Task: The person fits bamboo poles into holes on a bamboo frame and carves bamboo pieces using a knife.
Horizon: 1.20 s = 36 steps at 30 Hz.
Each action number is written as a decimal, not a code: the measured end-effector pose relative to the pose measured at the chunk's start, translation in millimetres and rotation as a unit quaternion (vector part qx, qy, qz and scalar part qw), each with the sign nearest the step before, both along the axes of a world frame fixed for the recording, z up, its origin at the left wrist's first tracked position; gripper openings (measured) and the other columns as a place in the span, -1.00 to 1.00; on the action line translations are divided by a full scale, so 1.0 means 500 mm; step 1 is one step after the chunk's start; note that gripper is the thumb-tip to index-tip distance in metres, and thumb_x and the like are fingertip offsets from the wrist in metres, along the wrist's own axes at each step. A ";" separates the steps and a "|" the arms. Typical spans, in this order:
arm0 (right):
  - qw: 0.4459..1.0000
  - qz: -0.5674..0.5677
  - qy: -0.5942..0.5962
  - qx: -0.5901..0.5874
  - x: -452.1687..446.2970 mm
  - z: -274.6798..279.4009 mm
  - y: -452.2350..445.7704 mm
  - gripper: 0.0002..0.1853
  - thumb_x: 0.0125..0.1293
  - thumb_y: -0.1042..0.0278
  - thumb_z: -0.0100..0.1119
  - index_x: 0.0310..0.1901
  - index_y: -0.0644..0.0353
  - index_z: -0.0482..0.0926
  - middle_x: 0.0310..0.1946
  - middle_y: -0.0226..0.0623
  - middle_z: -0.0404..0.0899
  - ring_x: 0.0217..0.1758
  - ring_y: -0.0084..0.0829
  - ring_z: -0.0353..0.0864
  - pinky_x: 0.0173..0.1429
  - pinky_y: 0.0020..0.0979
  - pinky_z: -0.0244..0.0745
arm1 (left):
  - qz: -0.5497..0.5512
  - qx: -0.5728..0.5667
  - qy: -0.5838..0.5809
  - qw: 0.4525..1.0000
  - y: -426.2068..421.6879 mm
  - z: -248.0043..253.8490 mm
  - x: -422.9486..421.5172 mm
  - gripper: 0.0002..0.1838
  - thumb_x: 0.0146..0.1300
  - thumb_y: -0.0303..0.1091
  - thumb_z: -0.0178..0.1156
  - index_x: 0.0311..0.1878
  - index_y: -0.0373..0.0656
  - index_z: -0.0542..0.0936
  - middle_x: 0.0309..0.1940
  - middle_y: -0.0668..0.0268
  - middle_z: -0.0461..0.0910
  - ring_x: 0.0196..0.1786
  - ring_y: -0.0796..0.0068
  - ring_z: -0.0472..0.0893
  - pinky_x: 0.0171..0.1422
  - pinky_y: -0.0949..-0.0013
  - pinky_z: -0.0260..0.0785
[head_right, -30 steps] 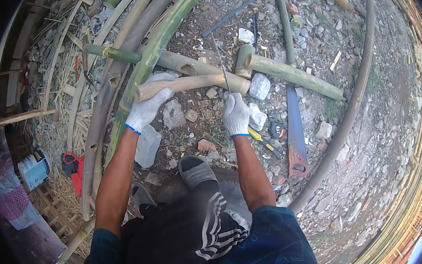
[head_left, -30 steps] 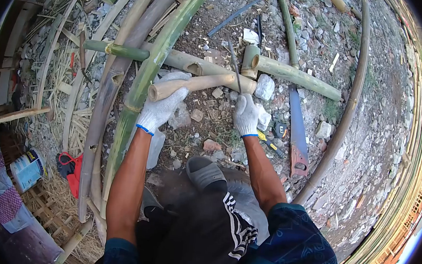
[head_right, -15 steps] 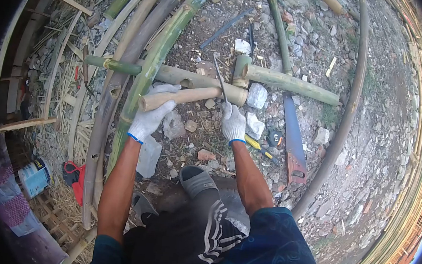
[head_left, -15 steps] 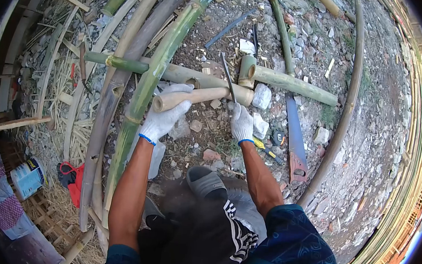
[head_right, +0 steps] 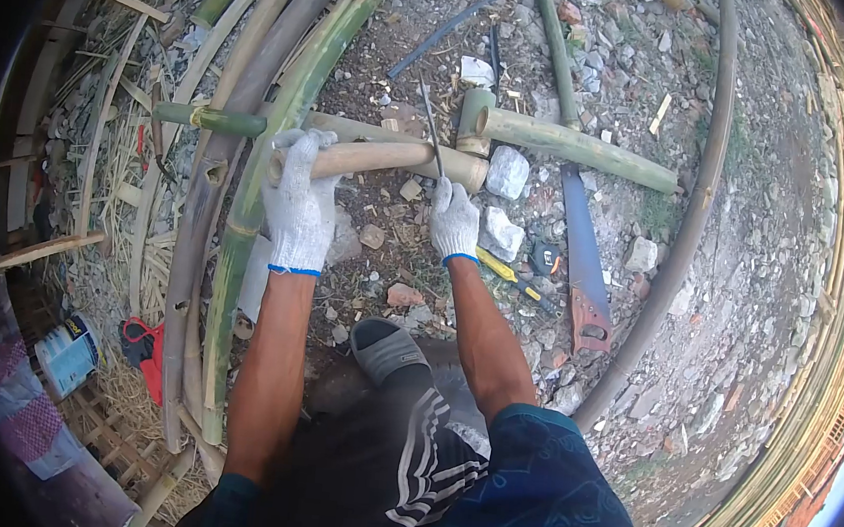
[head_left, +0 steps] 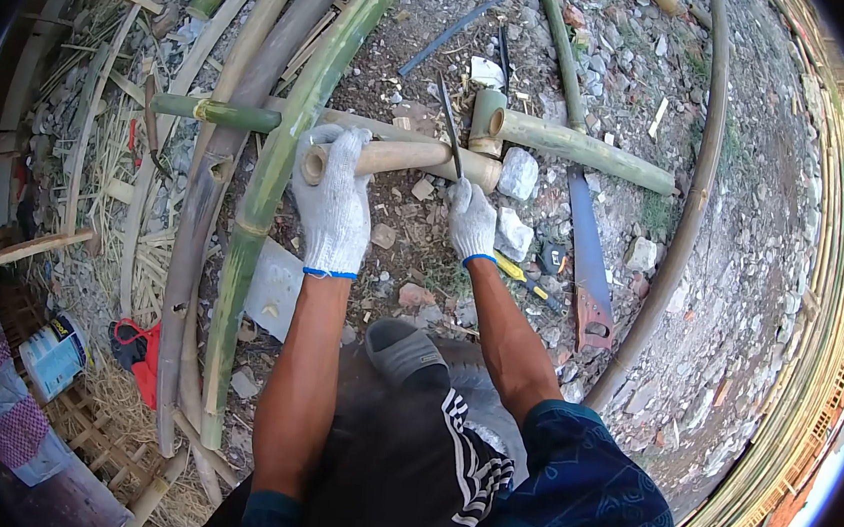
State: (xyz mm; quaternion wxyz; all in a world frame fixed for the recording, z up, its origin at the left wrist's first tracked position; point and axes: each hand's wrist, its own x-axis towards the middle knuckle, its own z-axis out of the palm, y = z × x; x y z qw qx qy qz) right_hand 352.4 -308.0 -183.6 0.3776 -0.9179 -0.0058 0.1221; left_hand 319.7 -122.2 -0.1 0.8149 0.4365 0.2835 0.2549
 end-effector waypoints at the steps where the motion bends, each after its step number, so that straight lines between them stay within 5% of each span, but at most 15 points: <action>1: 1.000 0.003 0.008 -0.013 0.005 0.002 -0.001 -0.52 0.70 -0.01 -0.14 -0.11 0.22 0.65 -0.23 0.14 0.70 -0.09 0.24 0.69 0.00 0.14 0.51 | -0.009 0.046 0.025 0.999 0.002 -0.003 0.005 -0.78 0.40 -0.34 0.37 0.00 -0.12 0.56 -0.08 0.25 0.66 0.08 0.41 0.65 0.25 0.16 0.53; 6: 0.999 0.001 -0.049 0.013 0.014 0.130 -0.005 -0.57 0.68 0.02 -0.10 -0.15 0.21 0.60 -0.36 0.13 0.66 -0.22 0.26 0.67 -0.13 0.12 0.51 | -0.065 0.252 0.099 0.960 0.009 -0.009 0.032 -0.81 0.43 -0.40 0.33 0.01 -0.15 0.55 -0.07 0.25 0.67 0.04 0.45 0.67 0.16 0.32 0.56; 9: 0.977 -0.042 -0.135 0.162 0.005 0.190 0.004 -0.66 0.67 0.13 -0.08 -0.17 0.18 0.57 -0.42 0.01 0.63 -0.35 0.21 0.65 -0.24 0.02 0.50 | -0.061 0.212 0.097 0.971 0.008 -0.008 0.029 -0.83 0.42 -0.42 0.31 -0.01 -0.15 0.55 -0.08 0.25 0.67 0.04 0.45 0.67 0.14 0.32 0.57; 11: 0.970 -0.027 -0.162 0.180 -0.013 0.097 -0.002 -0.59 0.68 0.05 -0.12 -0.13 0.19 0.60 -0.33 0.09 0.69 -0.25 0.25 0.69 -0.15 0.10 0.54 | -0.065 0.193 0.097 0.974 0.010 -0.004 0.024 -0.84 0.42 -0.43 0.31 -0.01 -0.15 0.55 -0.07 0.25 0.67 0.04 0.43 0.67 0.16 0.31 0.57; 13: 0.997 0.037 -0.001 -0.069 -0.014 -0.050 -0.020 -0.49 0.69 -0.07 -0.19 -0.09 0.21 0.63 -0.21 0.19 0.71 -0.12 0.29 0.70 0.01 0.17 0.55 | -0.071 0.190 0.086 0.975 0.012 0.003 0.020 -0.84 0.42 -0.44 0.30 -0.02 -0.15 0.54 -0.06 0.24 0.66 0.06 0.42 0.67 0.19 0.30 0.57; 14: 0.997 -0.015 0.065 -0.046 -0.008 0.004 -0.015 -0.42 0.70 -0.12 -0.27 -0.07 0.20 0.66 -0.11 0.24 0.71 0.02 0.28 0.68 0.16 0.19 0.52 | -0.074 0.198 0.077 0.974 0.020 -0.009 0.014 -0.85 0.43 -0.44 0.30 -0.02 -0.15 0.54 -0.05 0.23 0.65 0.08 0.41 0.66 0.20 0.29 0.57; 23: 0.979 0.006 -0.109 0.173 -0.017 0.148 -0.018 -0.56 0.72 0.11 -0.25 -0.13 0.15 0.63 -0.33 0.03 0.65 -0.25 0.17 0.67 -0.13 0.08 0.49 | -0.159 0.140 0.089 0.973 0.065 0.009 -0.036 -0.77 0.46 -0.32 0.30 0.04 -0.13 0.48 0.15 0.17 0.60 0.24 0.26 0.64 0.30 0.07 0.65; 24: 0.977 0.017 -0.150 0.149 -0.018 0.100 -0.015 -0.56 0.71 0.05 -0.20 -0.10 0.18 0.62 -0.33 0.07 0.65 -0.26 0.25 0.66 -0.14 0.14 0.50 | -0.168 0.132 0.098 0.972 0.067 0.013 -0.042 -0.76 0.46 -0.32 0.30 0.04 -0.13 0.47 0.16 0.15 0.60 0.23 0.24 0.65 0.29 0.05 0.66; 25: 0.999 0.036 -0.013 0.019 -0.010 0.057 -0.016 -0.51 0.70 -0.02 -0.18 -0.05 0.22 0.64 -0.27 0.14 0.68 -0.17 0.29 0.68 -0.05 0.15 0.52 | -0.176 0.125 0.104 0.971 0.068 0.015 -0.047 -0.75 0.45 -0.32 0.29 0.04 -0.14 0.47 0.17 0.14 0.60 0.23 0.22 0.65 0.28 0.04 0.67; 27: 0.998 0.058 0.009 0.018 -0.002 -0.013 -0.040 -0.48 0.70 -0.07 -0.17 0.01 0.23 0.66 -0.17 0.20 0.69 -0.05 0.31 0.67 0.04 0.16 0.52 | -0.197 0.138 0.099 0.965 0.074 -0.015 -0.050 -0.77 0.44 -0.34 0.25 0.04 -0.14 0.45 0.17 0.12 0.60 0.23 0.17 0.66 0.27 0.01 0.68; 29: 0.997 0.066 0.032 0.013 0.006 -0.010 -0.036 -0.48 0.71 -0.06 -0.20 0.02 0.21 0.67 -0.12 0.19 0.70 0.00 0.29 0.67 0.07 0.15 0.52 | -0.169 0.057 0.076 0.981 0.073 -0.037 -0.069 -0.77 0.42 -0.35 0.25 0.03 -0.13 0.45 0.16 0.11 0.60 0.25 0.17 0.65 0.28 0.00 0.67; 36: 0.999 0.044 0.006 0.022 -0.003 0.027 -0.025 -0.42 0.73 -0.04 -0.29 0.03 0.27 0.67 -0.11 0.12 0.72 0.03 0.21 0.67 0.13 0.08 0.52 | -0.208 0.140 0.054 0.967 0.079 -0.010 -0.025 -0.77 0.46 -0.33 0.27 0.04 -0.12 0.44 0.13 0.13 0.62 0.32 0.20 0.62 0.36 0.00 0.62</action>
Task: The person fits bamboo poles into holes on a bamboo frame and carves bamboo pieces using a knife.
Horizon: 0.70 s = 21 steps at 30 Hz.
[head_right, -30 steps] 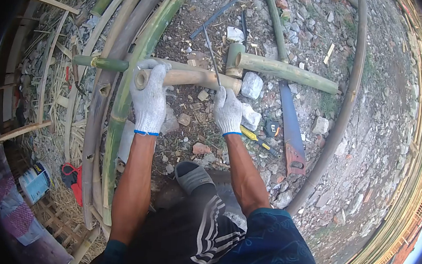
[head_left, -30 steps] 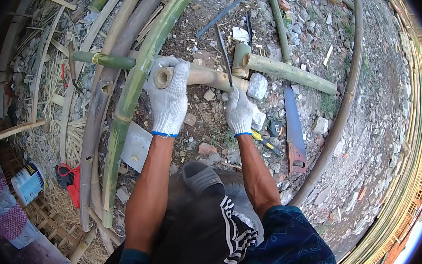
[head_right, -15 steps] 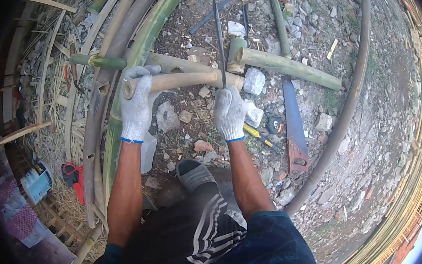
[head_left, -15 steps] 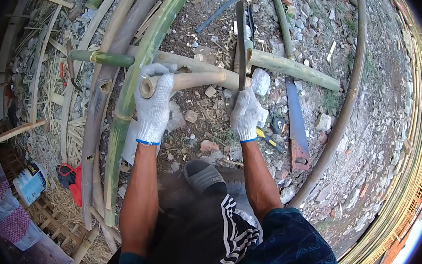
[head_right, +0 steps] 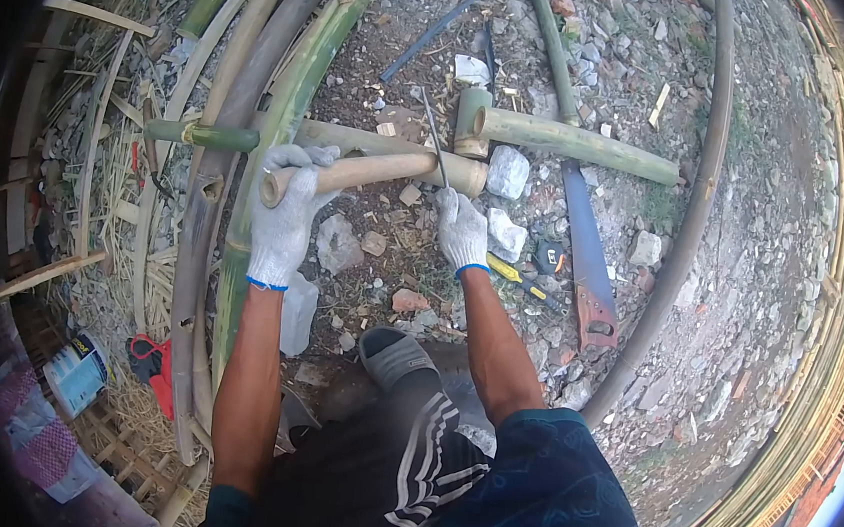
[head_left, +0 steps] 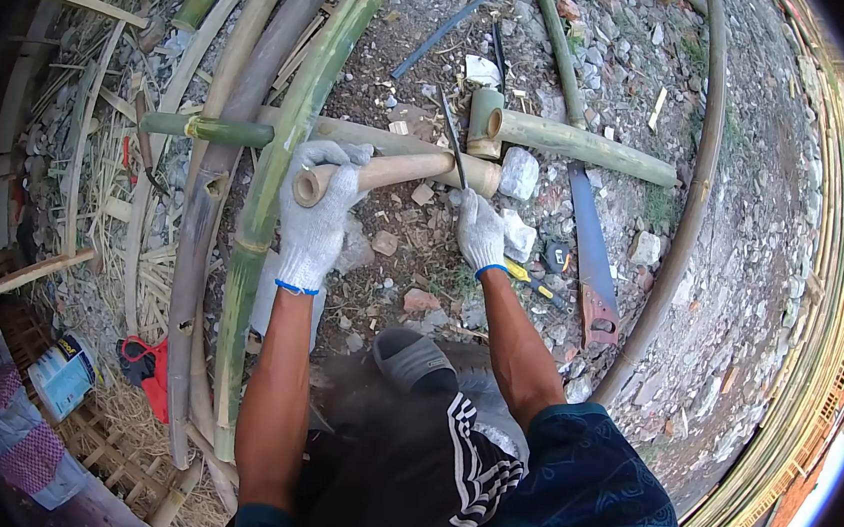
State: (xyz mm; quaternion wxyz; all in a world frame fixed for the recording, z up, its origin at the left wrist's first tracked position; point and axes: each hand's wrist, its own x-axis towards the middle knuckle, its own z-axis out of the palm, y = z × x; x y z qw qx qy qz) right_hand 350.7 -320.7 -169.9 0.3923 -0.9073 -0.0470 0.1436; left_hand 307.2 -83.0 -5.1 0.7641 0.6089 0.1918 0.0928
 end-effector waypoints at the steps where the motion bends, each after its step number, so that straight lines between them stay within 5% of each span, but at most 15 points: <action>1: 1.000 0.009 -0.013 -0.003 -0.002 -0.005 -0.004 -0.43 0.73 -0.05 -0.28 0.03 0.27 0.67 -0.11 0.12 0.72 0.03 0.21 0.67 0.13 0.09 0.52 | -0.010 0.024 -0.007 1.000 0.007 -0.007 0.003 -0.76 0.46 -0.32 0.27 0.04 -0.12 0.44 0.13 0.13 0.62 0.33 0.20 0.62 0.35 0.01 0.63; 6: 1.000 -0.013 -0.019 -0.013 0.015 0.074 0.002 -0.41 0.70 -0.14 -0.23 0.06 0.24 0.67 -0.25 0.10 0.73 -0.10 0.19 0.71 0.01 0.04 0.56 | -0.030 0.049 0.015 0.998 0.022 0.000 0.000 -0.75 0.46 -0.31 0.28 0.05 -0.12 0.45 0.12 0.13 0.62 0.36 0.18 0.60 0.32 0.03 0.68; 9: 0.984 -0.072 0.005 0.162 0.006 0.154 0.011 -0.49 0.71 -0.05 -0.21 -0.12 0.17 0.64 -0.30 0.06 0.67 -0.18 0.25 0.65 -0.05 0.11 0.50 | -0.038 0.057 0.020 0.997 0.038 -0.020 -0.009 -0.72 0.45 -0.26 0.32 0.06 -0.11 0.45 0.12 0.13 0.62 0.38 0.17 0.59 0.32 0.01 0.68; 14: 0.998 -0.030 0.028 -0.055 0.005 -0.032 -0.008 -0.46 0.70 -0.09 -0.21 -0.04 0.15 0.71 -0.18 0.15 0.72 -0.03 0.25 0.70 0.14 0.17 0.51 | -0.034 -0.013 0.010 0.999 0.029 -0.003 -0.014 -0.64 0.42 -0.17 0.39 0.06 -0.10 0.45 0.12 0.14 0.62 0.39 0.17 0.58 0.31 -0.04 0.68; 18: 0.999 -0.044 -0.033 -0.004 0.011 0.049 0.001 -0.48 0.70 -0.04 -0.19 -0.06 0.21 0.67 -0.24 0.11 0.72 -0.11 0.22 0.71 -0.01 0.09 0.54 | -0.022 -0.025 0.005 0.999 0.036 -0.014 -0.027 -0.74 0.47 -0.30 0.31 0.07 -0.10 0.45 0.13 0.16 0.62 0.38 0.17 0.58 0.33 -0.05 0.67; 21: 0.985 -0.107 0.044 0.130 -0.005 0.096 0.007 -0.51 0.71 0.01 -0.20 -0.11 0.23 0.63 -0.31 0.07 0.69 -0.18 0.21 0.70 -0.10 0.03 0.54 | -0.028 -0.002 -0.007 1.000 0.043 -0.024 -0.020 -0.76 0.48 -0.34 0.29 0.08 -0.09 0.46 0.14 0.16 0.60 0.39 0.18 0.57 0.36 -0.07 0.65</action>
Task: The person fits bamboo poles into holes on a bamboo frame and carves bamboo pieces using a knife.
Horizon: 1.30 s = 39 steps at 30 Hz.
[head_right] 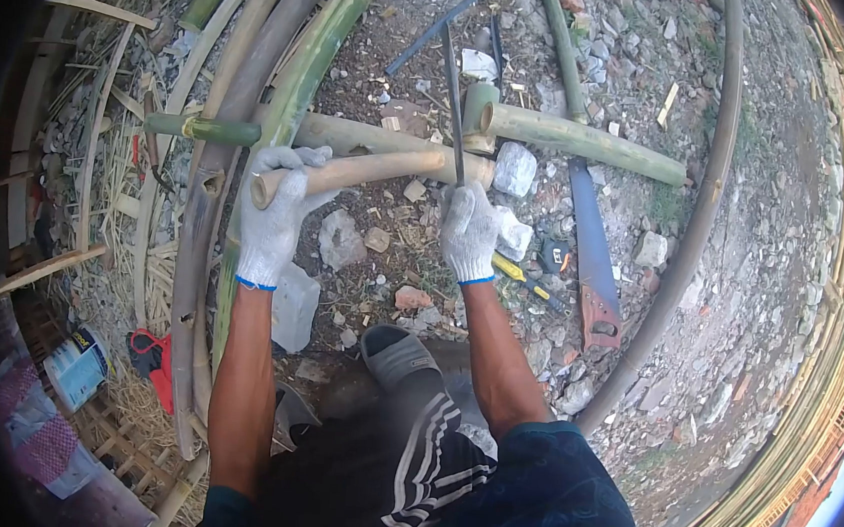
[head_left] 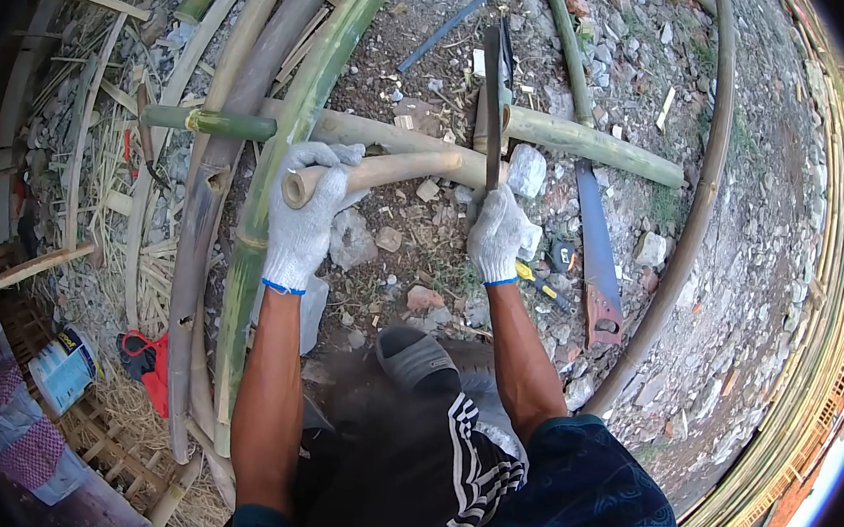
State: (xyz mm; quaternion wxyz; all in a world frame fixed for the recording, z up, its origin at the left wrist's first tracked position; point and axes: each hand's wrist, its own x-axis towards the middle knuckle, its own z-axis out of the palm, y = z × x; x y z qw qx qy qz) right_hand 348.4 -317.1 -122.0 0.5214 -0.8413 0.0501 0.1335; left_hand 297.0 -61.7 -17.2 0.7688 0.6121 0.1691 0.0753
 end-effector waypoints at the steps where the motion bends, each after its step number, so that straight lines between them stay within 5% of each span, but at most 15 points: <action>1: 0.984 0.047 -0.169 -0.027 -0.005 -0.027 -0.003 -0.52 0.71 0.04 -0.22 -0.15 0.22 0.61 -0.36 0.03 0.67 -0.24 0.20 0.69 -0.16 -0.01 0.53 | 0.006 -0.016 0.010 1.000 -0.007 0.014 0.001 -0.77 0.48 -0.35 0.28 0.08 -0.09 0.46 0.14 0.17 0.60 0.39 0.18 0.57 0.36 -0.08 0.65; 4: 0.979 0.095 -0.019 -0.182 0.007 -0.130 -0.017 -0.49 0.72 0.00 -0.22 -0.02 0.20 0.69 -0.18 0.10 0.74 -0.06 0.17 0.73 0.05 0.04 0.57 | 0.002 -0.035 0.018 0.999 -0.012 0.019 -0.004 -0.78 0.47 -0.37 0.27 0.07 -0.09 0.46 0.13 0.17 0.59 0.39 0.17 0.57 0.36 -0.12 0.65; 6: 0.986 0.096 -0.030 -0.130 0.014 -0.090 -0.015 -0.49 0.72 0.00 -0.22 0.04 0.18 0.71 -0.08 0.13 0.74 0.05 0.19 0.71 0.15 0.06 0.56 | 0.019 -0.043 0.003 0.999 0.001 0.013 0.016 -0.78 0.46 -0.40 0.27 0.07 -0.10 0.47 0.13 0.18 0.61 0.37 0.20 0.59 0.33 -0.06 0.67; 9: 0.983 0.093 -0.096 -0.128 0.008 0.002 0.000 -0.56 0.71 0.06 -0.16 -0.09 0.19 0.66 -0.25 0.06 0.70 -0.08 0.18 0.70 0.00 0.06 0.53 | 0.043 -0.064 0.001 0.997 -0.007 0.007 -0.002 -0.80 0.44 -0.47 0.24 0.06 -0.13 0.48 0.11 0.19 0.64 0.32 0.24 0.63 0.28 0.10 0.71; 13: 0.991 0.043 -0.123 -0.040 -0.009 -0.037 0.011 -0.59 0.70 0.08 -0.12 -0.14 0.21 0.61 -0.31 0.09 0.67 -0.11 0.20 0.69 -0.04 0.06 0.53 | 0.029 -0.045 0.005 0.999 -0.005 0.008 -0.004 -0.79 0.45 -0.43 0.26 0.05 -0.11 0.47 0.11 0.21 0.61 0.35 0.19 0.61 0.32 -0.01 0.67; 15: 0.988 0.072 -0.033 -0.132 -0.001 -0.104 -0.003 -0.47 0.71 -0.01 -0.23 -0.03 0.28 0.65 -0.16 0.12 0.71 0.01 0.22 0.68 0.11 0.07 0.52 | 0.021 -0.051 0.008 0.998 0.002 0.013 -0.002 -0.76 0.45 -0.37 0.29 0.05 -0.08 0.45 0.12 0.21 0.55 0.41 0.13 0.55 0.36 -0.22 0.62; 17: 0.984 0.082 0.034 -0.152 0.021 -0.120 -0.004 -0.39 0.72 -0.05 -0.30 0.13 0.29 0.68 0.01 0.16 0.72 0.14 0.20 0.66 0.26 0.06 0.50 | 0.051 -0.077 -0.005 0.996 0.013 0.004 0.011 -0.74 0.45 -0.37 0.29 0.08 -0.10 0.45 0.11 0.20 0.60 0.35 0.19 0.60 0.34 -0.03 0.66; 24: 0.970 0.143 -0.069 -0.186 -0.003 -0.137 -0.013 -0.51 0.73 0.11 -0.26 0.13 0.27 0.65 -0.02 0.13 0.73 0.06 0.21 0.69 0.15 0.10 0.55 | 0.005 -0.009 -0.013 1.000 0.014 0.012 0.004 -0.71 0.40 -0.42 0.28 0.09 -0.16 0.44 0.12 0.11 0.66 0.33 0.23 0.62 0.39 0.12 0.58; 25: 0.965 0.146 -0.099 -0.195 -0.001 -0.128 -0.011 -0.54 0.72 0.09 -0.20 0.08 0.26 0.66 -0.16 0.10 0.72 -0.03 0.16 0.71 0.04 0.08 0.59 | -0.016 0.023 -0.013 1.000 0.014 0.015 0.008 -0.72 0.39 -0.43 0.29 0.08 -0.17 0.46 0.10 0.12 0.67 0.33 0.23 0.62 0.40 0.14 0.55; 32: 0.997 0.009 -0.077 0.006 0.012 0.051 0.019 -0.53 0.70 0.04 -0.19 -0.20 0.21 0.60 -0.37 0.05 0.63 -0.25 0.17 0.67 -0.15 0.06 0.48 | -0.114 0.145 0.003 0.983 0.018 0.061 0.039 -0.78 0.39 -0.39 0.29 -0.01 -0.19 0.49 0.10 0.05 0.70 0.34 0.15 0.64 0.51 0.11 0.38; 33: 0.986 0.009 -0.165 0.005 0.005 -0.018 0.014 -0.46 0.68 -0.13 -0.21 -0.19 0.20 0.56 -0.50 -0.14 0.56 -0.44 -0.02 0.62 -0.30 -0.15 0.49 | -0.115 0.146 -0.007 0.983 0.020 0.059 0.038 -0.79 0.37 -0.44 0.28 -0.01 -0.19 0.49 0.08 0.08 0.70 0.33 0.17 0.64 0.48 0.14 0.42; 35: 0.988 0.049 -0.079 -0.121 -0.009 -0.115 0.002 -0.42 0.69 -0.12 -0.25 -0.10 0.22 0.66 -0.31 -0.01 0.71 -0.21 0.10 0.73 -0.06 -0.03 0.58 | -0.118 0.147 -0.037 0.981 0.024 0.052 0.036 -0.77 0.34 -0.55 0.28 0.00 -0.17 0.50 0.03 0.16 0.70 0.33 0.22 0.65 0.41 0.19 0.48; 37: 0.982 0.054 0.023 -0.177 0.011 -0.137 -0.008 -0.37 0.71 -0.11 -0.30 0.01 0.22 0.73 -0.06 0.15 0.75 0.08 0.18 0.73 0.22 0.08 0.53 | -0.124 0.149 -0.028 0.981 0.027 0.051 0.026 -0.72 0.36 -0.32 0.35 0.00 -0.16 0.49 0.08 0.09 0.70 0.34 0.16 0.63 0.50 0.12 0.40; 39: 0.985 0.048 -0.082 -0.146 0.015 -0.134 -0.017 -0.37 0.71 -0.13 -0.31 -0.16 0.20 0.69 -0.32 0.02 0.72 -0.21 0.08 0.72 -0.03 0.04 0.55 | -0.112 0.130 -0.005 0.985 0.035 0.045 0.020 -0.59 0.36 -0.09 0.43 0.01 -0.14 0.49 0.13 0.05 0.69 0.36 0.13 0.62 0.55 0.08 0.36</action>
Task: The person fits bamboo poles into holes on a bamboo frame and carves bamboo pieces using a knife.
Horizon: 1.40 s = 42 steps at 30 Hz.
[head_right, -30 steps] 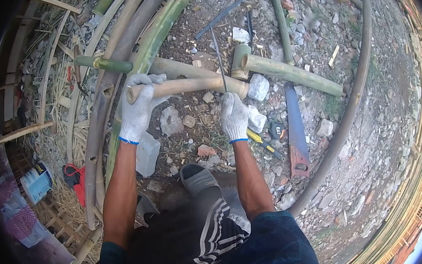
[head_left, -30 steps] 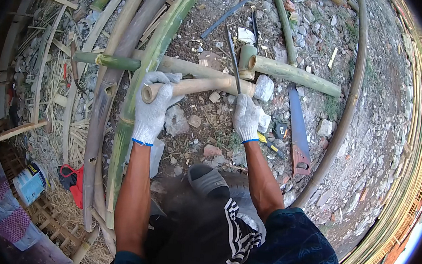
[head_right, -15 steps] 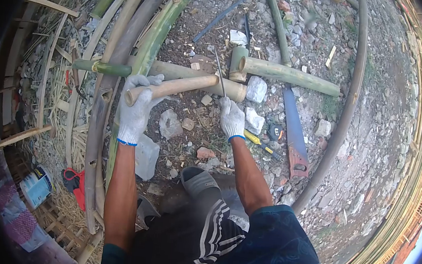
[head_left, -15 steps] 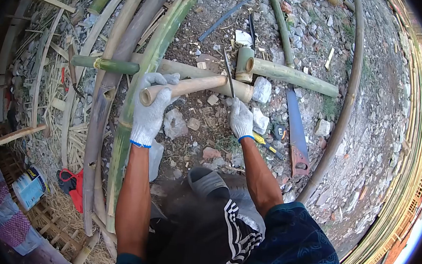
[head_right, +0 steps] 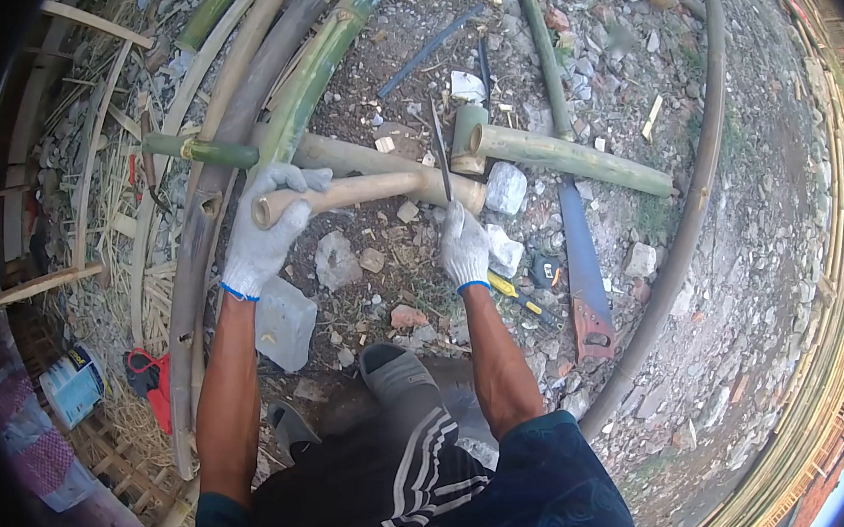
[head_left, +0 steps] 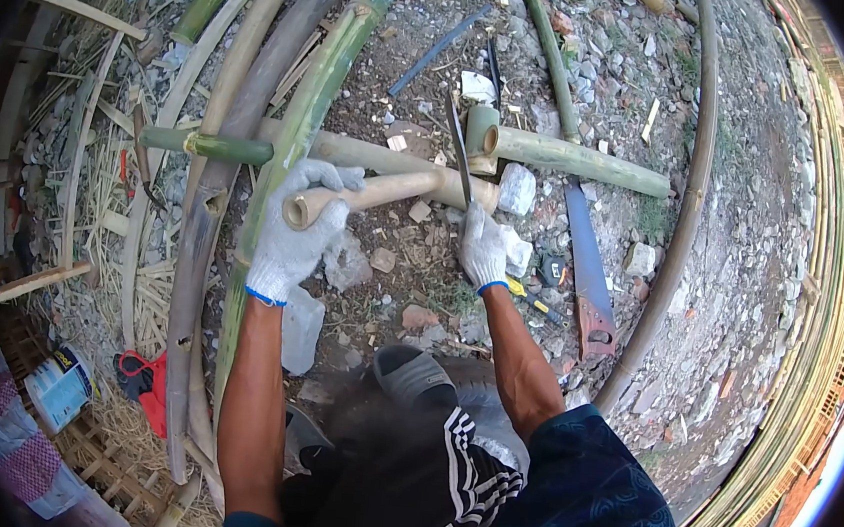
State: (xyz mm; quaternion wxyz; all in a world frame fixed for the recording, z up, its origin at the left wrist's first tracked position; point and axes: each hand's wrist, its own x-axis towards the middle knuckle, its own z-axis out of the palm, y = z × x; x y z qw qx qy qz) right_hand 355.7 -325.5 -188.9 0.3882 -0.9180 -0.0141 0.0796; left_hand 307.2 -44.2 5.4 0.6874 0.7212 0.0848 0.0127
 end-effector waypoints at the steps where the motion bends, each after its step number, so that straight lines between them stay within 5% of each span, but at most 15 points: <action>1: 1.000 0.014 0.009 0.000 0.000 0.049 -0.004 -0.36 0.71 -0.13 -0.30 -0.22 0.20 0.67 -0.43 -0.05 0.68 -0.33 0.03 0.70 -0.13 0.02 0.53 | 0.006 -0.006 0.003 1.000 -0.002 -0.001 -0.012 -0.58 0.36 -0.08 0.43 0.01 -0.13 0.48 0.13 0.04 0.69 0.36 0.12 0.62 0.55 0.08 0.36; 2: 0.999 0.001 -0.014 0.038 0.004 0.097 0.004 -0.37 0.71 -0.14 -0.29 -0.30 0.18 0.61 -0.57 -0.15 0.56 -0.48 -0.11 0.60 -0.28 -0.05 0.46 | 0.006 -0.009 -0.001 1.000 0.002 -0.003 -0.010 -0.57 0.36 -0.06 0.43 0.02 -0.13 0.48 0.14 0.04 0.69 0.36 0.12 0.61 0.55 0.08 0.36; 3: 0.995 -0.013 0.070 0.070 0.010 0.142 0.008 -0.51 0.71 0.02 -0.21 -0.14 0.23 0.62 -0.30 0.08 0.69 -0.20 0.22 0.68 -0.10 0.07 0.52 | 0.008 -0.012 -0.006 1.000 0.007 -0.007 -0.009 -0.57 0.36 -0.05 0.43 0.02 -0.13 0.48 0.14 0.03 0.69 0.36 0.12 0.61 0.55 0.08 0.36; 6: 0.988 -0.023 0.024 0.148 -0.016 0.102 0.032 -0.48 0.71 -0.02 -0.20 -0.21 0.25 0.57 -0.34 0.07 0.67 -0.22 0.23 0.68 -0.12 0.09 0.51 | 0.017 0.003 0.000 1.000 0.007 -0.011 -0.017 -0.55 0.37 -0.04 0.42 0.04 -0.14 0.47 0.15 0.02 0.68 0.34 0.11 0.62 0.52 0.08 0.39; 8: 0.998 0.043 0.033 -0.043 -0.013 -0.025 0.036 -0.37 0.72 -0.10 -0.32 -0.18 0.27 0.63 -0.29 0.10 0.68 -0.14 0.25 0.66 0.01 0.07 0.53 | 0.020 0.004 -0.005 1.000 0.008 -0.009 -0.015 -0.52 0.37 -0.02 0.42 0.06 -0.15 0.47 0.15 0.03 0.68 0.33 0.12 0.63 0.49 0.09 0.42; 13: 0.996 0.068 0.050 0.009 0.001 0.013 0.032 -0.42 0.74 -0.01 -0.34 -0.13 0.28 0.62 -0.25 0.16 0.68 -0.04 0.29 0.62 0.07 0.16 0.47 | 0.101 -0.024 0.045 0.994 0.018 -0.021 -0.034 -0.45 0.38 0.02 0.42 0.13 -0.20 0.46 0.18 0.06 0.65 0.31 0.15 0.64 0.37 0.12 0.59; 15: 0.995 0.078 -0.059 -0.004 -0.009 0.018 0.035 -0.42 0.74 -0.05 -0.33 -0.16 0.25 0.60 -0.42 0.03 0.64 -0.25 0.14 0.68 -0.10 0.04 0.54 | 0.106 -0.041 0.054 0.992 0.015 -0.027 -0.040 -0.44 0.38 0.01 0.41 0.16 -0.23 0.47 0.23 0.04 0.62 0.29 0.17 0.65 0.29 0.12 0.69; 18: 0.994 0.029 0.047 0.094 -0.008 0.154 0.050 -0.43 0.74 -0.11 -0.29 -0.18 0.20 0.57 -0.55 -0.18 0.56 -0.47 -0.16 0.63 -0.28 -0.14 0.52 | 0.105 -0.050 0.056 0.992 0.004 -0.014 -0.039 -0.46 0.39 -0.02 0.41 0.16 -0.24 0.48 0.25 0.02 0.60 0.28 0.15 0.65 0.29 0.08 0.70; 21: 0.980 0.033 -0.076 0.181 -0.017 0.161 0.053 -0.53 0.72 0.05 -0.21 -0.17 0.20 0.61 -0.51 -0.06 0.57 -0.39 0.10 0.66 -0.25 -0.01 0.52 | 0.087 -0.060 0.056 0.993 -0.004 -0.007 -0.031 -0.49 0.40 -0.05 0.39 0.16 -0.23 0.49 0.26 0.01 0.60 0.29 0.13 0.65 0.29 0.06 0.70; 24: 0.998 0.062 0.010 0.006 -0.005 0.016 0.044 -0.53 0.71 0.02 -0.19 -0.08 0.21 0.63 -0.29 0.11 0.67 -0.18 0.26 0.67 -0.11 0.16 0.52 | 0.063 -0.054 0.034 0.996 -0.001 -0.013 -0.022 -0.54 0.42 -0.09 0.36 0.16 -0.20 0.50 0.27 0.01 0.59 0.31 0.11 0.64 0.29 0.05 0.70; 29: 0.995 0.059 -0.073 0.034 0.003 0.111 0.050 -0.55 0.71 0.02 -0.18 -0.06 0.19 0.64 -0.31 0.13 0.67 -0.17 0.25 0.68 -0.08 0.15 0.53 | 0.106 -0.122 0.063 0.985 -0.006 -0.016 -0.026 -0.59 0.42 -0.13 0.35 0.14 -0.18 0.51 0.29 0.02 0.58 0.33 0.11 0.63 0.33 0.04 0.67; 30: 0.994 0.058 -0.082 0.050 -0.009 0.136 0.046 -0.55 0.70 0.02 -0.18 -0.06 0.19 0.64 -0.32 0.12 0.67 -0.18 0.25 0.68 -0.08 0.15 0.54 | 0.112 -0.115 0.040 0.986 -0.006 -0.018 -0.027 -0.75 0.46 -0.37 0.29 0.10 -0.23 0.54 0.23 0.03 0.66 0.27 0.24 0.66 0.27 0.20 0.68; 35: 0.998 0.053 0.005 -0.032 -0.001 -0.015 0.025 -0.51 0.70 -0.01 -0.16 -0.12 0.21 0.67 -0.29 0.12 0.71 -0.14 0.21 0.72 -0.04 0.15 0.56 | 0.090 -0.104 0.028 0.990 -0.012 -0.014 -0.016 -0.73 0.46 -0.32 0.29 0.10 -0.19 0.53 0.26 0.01 0.63 0.29 0.21 0.64 0.26 0.17 0.69; 40: 0.995 0.078 -0.041 0.045 -0.006 0.166 0.050 -0.63 0.69 0.10 -0.09 -0.14 0.21 0.59 -0.34 0.11 0.64 -0.20 0.24 0.68 -0.15 0.18 0.46 | 0.120 -0.119 0.047 0.984 -0.030 -0.017 -0.029 -0.68 0.43 -0.24 0.33 0.11 -0.16 0.53 0.27 -0.01 0.59 0.31 0.14 0.64 0.27 0.05 0.70; 42: 0.996 0.075 -0.031 0.022 -0.015 0.099 0.050 -0.60 0.69 0.08 -0.13 -0.13 0.22 0.59 -0.33 0.10 0.66 -0.18 0.24 0.68 -0.11 0.17 0.49 | 0.131 -0.107 0.042 0.985 -0.026 -0.020 -0.031 -0.74 0.44 -0.38 0.32 0.10 -0.21 0.54 0.24 0.09 0.65 0.20 0.29 0.68 0.20 0.21 0.71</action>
